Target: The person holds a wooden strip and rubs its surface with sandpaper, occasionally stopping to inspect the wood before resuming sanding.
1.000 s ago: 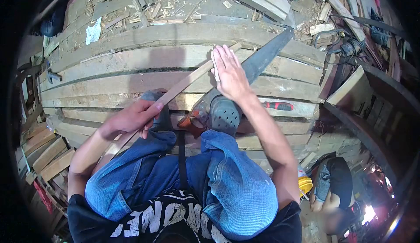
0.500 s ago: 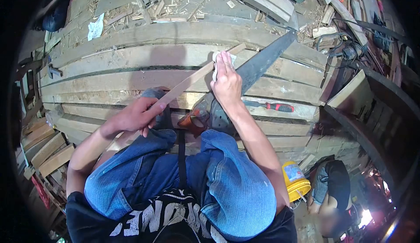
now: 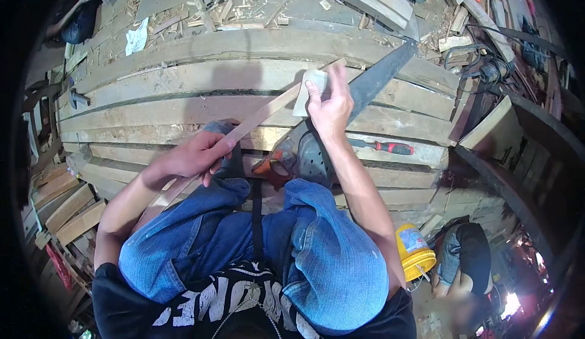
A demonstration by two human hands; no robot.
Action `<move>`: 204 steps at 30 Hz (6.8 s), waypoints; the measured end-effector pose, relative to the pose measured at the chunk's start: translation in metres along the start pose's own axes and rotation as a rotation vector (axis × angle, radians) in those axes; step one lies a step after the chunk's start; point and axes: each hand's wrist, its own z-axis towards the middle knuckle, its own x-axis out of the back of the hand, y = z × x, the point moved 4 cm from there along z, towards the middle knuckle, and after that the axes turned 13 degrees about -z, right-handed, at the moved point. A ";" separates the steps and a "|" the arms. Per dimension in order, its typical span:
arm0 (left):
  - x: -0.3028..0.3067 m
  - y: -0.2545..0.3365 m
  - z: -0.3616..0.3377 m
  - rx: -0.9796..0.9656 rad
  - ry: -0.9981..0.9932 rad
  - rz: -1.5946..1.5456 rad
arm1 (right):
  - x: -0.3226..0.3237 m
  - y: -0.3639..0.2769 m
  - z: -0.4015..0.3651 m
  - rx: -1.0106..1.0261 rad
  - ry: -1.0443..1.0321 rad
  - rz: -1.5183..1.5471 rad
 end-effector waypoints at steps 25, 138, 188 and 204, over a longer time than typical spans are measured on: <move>0.003 -0.008 0.009 -0.071 -0.026 0.075 | -0.004 -0.014 0.006 -0.094 -0.166 0.011; 0.005 0.000 0.005 -0.006 -0.021 0.062 | -0.005 -0.036 0.002 0.116 -0.124 -0.217; 0.005 0.000 0.006 0.010 -0.021 0.063 | -0.006 -0.009 0.027 0.059 -0.214 -0.348; 0.002 0.001 0.004 -0.016 -0.005 0.088 | -0.009 0.030 0.065 -0.148 -0.238 -0.592</move>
